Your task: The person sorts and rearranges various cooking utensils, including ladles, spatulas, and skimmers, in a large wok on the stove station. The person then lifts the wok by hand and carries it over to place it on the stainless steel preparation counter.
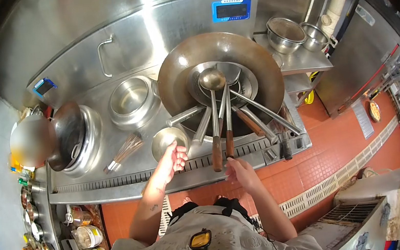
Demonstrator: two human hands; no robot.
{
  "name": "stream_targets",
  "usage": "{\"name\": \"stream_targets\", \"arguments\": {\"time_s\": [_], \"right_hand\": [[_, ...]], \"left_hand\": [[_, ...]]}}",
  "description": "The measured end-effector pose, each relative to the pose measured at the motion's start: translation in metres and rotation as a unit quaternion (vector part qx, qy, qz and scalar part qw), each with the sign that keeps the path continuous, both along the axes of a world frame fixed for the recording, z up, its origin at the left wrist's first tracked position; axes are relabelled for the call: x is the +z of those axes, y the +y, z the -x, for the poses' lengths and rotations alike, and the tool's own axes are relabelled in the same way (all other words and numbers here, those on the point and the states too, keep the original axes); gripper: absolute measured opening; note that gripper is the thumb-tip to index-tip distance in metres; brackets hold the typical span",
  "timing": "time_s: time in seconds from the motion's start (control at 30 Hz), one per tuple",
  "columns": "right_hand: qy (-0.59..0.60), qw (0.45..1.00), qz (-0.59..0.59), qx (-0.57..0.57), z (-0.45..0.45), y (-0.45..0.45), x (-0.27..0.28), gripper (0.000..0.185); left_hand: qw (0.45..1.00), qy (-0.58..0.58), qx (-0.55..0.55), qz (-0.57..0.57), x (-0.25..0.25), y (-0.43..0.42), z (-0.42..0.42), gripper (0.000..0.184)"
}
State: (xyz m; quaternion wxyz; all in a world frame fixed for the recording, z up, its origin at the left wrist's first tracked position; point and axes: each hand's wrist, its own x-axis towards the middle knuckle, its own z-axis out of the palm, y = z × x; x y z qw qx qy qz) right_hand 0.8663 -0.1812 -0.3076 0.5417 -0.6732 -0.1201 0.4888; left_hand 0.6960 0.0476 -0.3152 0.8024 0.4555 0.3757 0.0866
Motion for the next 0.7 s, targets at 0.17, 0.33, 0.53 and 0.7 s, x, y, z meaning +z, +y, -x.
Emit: {"name": "stream_targets", "arguments": {"time_s": [0.17,0.33,0.53,0.7], "right_hand": [[-0.013,1.0,-0.006,-0.011,0.008,-0.002,0.007,0.044],[-0.026,0.999,0.006,-0.022,0.016,-0.003,0.01,0.046],[-0.039,0.998,0.012,-0.037,0.022,-0.006,0.016,0.047],[-0.027,0.998,0.003,-0.053,0.022,-0.011,0.012,0.044]], "left_hand": [[0.999,0.021,-0.038,-0.017,0.004,0.016,-0.008,0.048],[0.991,-0.003,-0.134,0.016,0.016,0.01,-0.031,0.051],[0.971,-0.073,-0.143,0.177,0.006,0.013,-0.065,0.038],[0.945,-0.116,-0.145,0.271,-0.001,0.011,-0.078,0.024]]}}
